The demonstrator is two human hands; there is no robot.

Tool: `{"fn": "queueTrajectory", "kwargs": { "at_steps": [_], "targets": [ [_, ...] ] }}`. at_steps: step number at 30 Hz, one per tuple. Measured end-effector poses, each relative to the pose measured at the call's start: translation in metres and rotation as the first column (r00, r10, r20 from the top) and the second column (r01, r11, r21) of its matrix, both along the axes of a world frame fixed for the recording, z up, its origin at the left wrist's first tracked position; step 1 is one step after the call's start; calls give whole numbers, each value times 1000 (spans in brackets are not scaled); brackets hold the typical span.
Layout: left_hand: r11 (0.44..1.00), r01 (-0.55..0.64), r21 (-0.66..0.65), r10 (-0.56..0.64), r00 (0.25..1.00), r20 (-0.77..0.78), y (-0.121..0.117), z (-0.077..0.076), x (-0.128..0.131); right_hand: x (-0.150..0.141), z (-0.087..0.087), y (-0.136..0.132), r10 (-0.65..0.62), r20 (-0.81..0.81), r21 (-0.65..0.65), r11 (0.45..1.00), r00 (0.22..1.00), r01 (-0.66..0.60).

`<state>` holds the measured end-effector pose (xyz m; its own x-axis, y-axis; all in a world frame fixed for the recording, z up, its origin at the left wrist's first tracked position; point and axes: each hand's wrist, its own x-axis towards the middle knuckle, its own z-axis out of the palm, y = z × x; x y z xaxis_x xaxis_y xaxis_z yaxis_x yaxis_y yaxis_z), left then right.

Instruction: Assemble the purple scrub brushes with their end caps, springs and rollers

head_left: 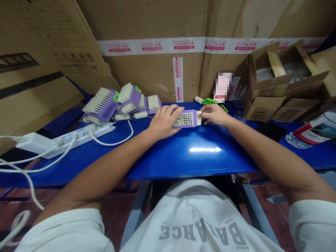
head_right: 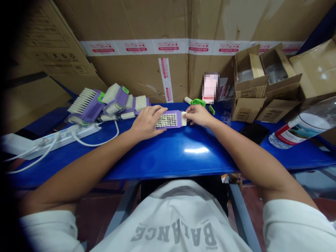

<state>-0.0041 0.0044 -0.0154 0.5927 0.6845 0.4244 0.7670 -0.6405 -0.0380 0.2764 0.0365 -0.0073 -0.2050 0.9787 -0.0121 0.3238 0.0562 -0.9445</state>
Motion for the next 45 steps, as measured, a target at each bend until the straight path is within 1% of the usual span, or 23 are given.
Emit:
{"fn": "queueTrajectory", "kwargs": {
  "at_steps": [4, 8, 13, 16, 19, 21, 23, 27, 30, 32, 34, 36, 37, 38, 39, 40, 41, 43, 45],
  "targets": [
    [1000, 6, -27, -6, 1000, -6, 0, 0, 0, 3, -3, 3, 34, -66, 38, 999, 997, -31],
    [999, 8, -50, -6, 1000, 23, 1, -1, 0, 2, -5, 3, 74, -92, 88, 994, 993, -66],
    [998, -12, -67, 17, 998, 67, 4, -3, 0, 2, -5, 3, 152, -87, 111, 984, 985, -142],
    [995, -24, -93, 29, 998, 52, 7, -5, -1, 4, -5, 3, 212, -68, 149, 968, 975, -200],
    [991, -5, -137, 11, 999, 40, 9, -5, -3, 5, -6, 3, 254, -58, 165, 956, 965, -242],
    [990, 2, -139, 6, 998, 55, 8, -3, -3, 6, -7, 3, 271, -59, 164, 952, 961, -258],
    [993, -16, -120, 27, 996, 91, 6, 0, -2, 8, -6, 4, 283, -64, 159, 950, 957, -270],
    [993, -52, -105, 75, 972, 225, 0, 8, 0, 11, -4, 4, 299, -73, 149, 947, 952, -286],
    [985, 13, -174, 43, 950, 310, 1, 11, -1, 12, -3, 4, 303, -71, 133, 947, 950, -292],
    [962, 102, -254, 5, 920, 391, 5, 11, -3, 13, -2, 4, 302, -68, 125, 948, 951, -292],
    [921, 203, -331, -8, 862, 507, 11, 9, -6, 15, -2, 5, 299, -62, 127, 949, 952, -289],
    [890, 273, -366, 28, 767, 641, 17, 6, -7, 18, -1, 7, 297, -57, 129, 949, 953, -288],
    [883, 286, -371, 63, 713, 698, 20, 5, -7, 19, -1, 7, 298, -57, 126, 949, 953, -290],
    [883, 283, -375, 102, 664, 741, 23, 3, -7, 21, 0, 8, 301, -58, 120, 949, 952, -293],
    [881, 269, -389, 140, 638, 758, 25, 1, -6, 22, 0, 9, 305, -59, 112, 948, 950, -298],
    [877, 252, -409, 168, 637, 752, 26, -1, -5, 23, 1, 9, 311, -61, 104, 947, 949, -304],
    [871, 239, -430, 182, 655, 733, 27, -2, -4, 23, 1, 9, 317, -61, 96, 946, 947, -310],
    [856, 228, -464, 177, 714, 677, 27, -4, -3, 23, 2, 8, 329, -58, 83, 942, 942, -324],
    [847, 230, -480, 156, 755, 637, 26, -4, -2, 23, 2, 7, 337, -59, 76, 940, 939, -333]
  ]
}}
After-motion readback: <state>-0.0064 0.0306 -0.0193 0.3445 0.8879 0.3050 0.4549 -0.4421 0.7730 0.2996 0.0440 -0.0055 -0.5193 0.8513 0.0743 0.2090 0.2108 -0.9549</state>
